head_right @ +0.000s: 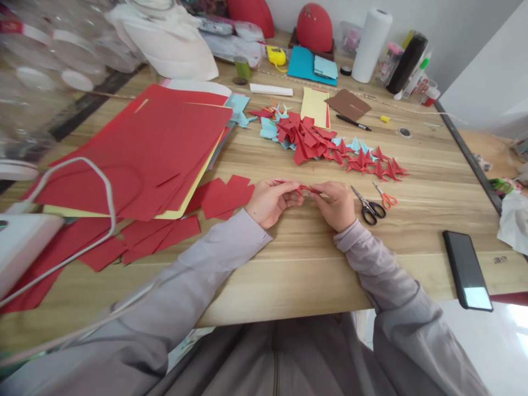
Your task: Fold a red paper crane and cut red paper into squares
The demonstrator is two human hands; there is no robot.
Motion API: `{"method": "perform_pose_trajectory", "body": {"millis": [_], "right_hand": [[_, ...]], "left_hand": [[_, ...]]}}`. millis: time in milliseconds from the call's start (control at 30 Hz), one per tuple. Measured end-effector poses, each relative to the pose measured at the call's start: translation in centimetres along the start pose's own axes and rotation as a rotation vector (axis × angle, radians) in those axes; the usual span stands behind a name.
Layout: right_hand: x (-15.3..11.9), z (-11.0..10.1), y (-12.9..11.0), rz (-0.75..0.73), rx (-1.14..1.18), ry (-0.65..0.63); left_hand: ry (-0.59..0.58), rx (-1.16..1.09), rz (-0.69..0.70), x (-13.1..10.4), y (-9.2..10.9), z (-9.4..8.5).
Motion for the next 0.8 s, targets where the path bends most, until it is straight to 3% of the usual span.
{"method": "perform_pose_trajectory", "body": {"millis": [800], "right_hand": [[0.05, 0.14, -0.45, -0.065, -0.076, -0.009]], "left_hand": [[-0.011, 0.017, -0.003, -0.05, -0.15, 0.06]]}}
Point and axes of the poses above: each hand's wrist, its own x-axis towards the middle knuckle, its own z-axis out of the palm, y = z × x, the point moved 9 cm from there along x, towards the middle knuckle, and after that the axes turned 11 degrees about z, right-handed, at the moved point
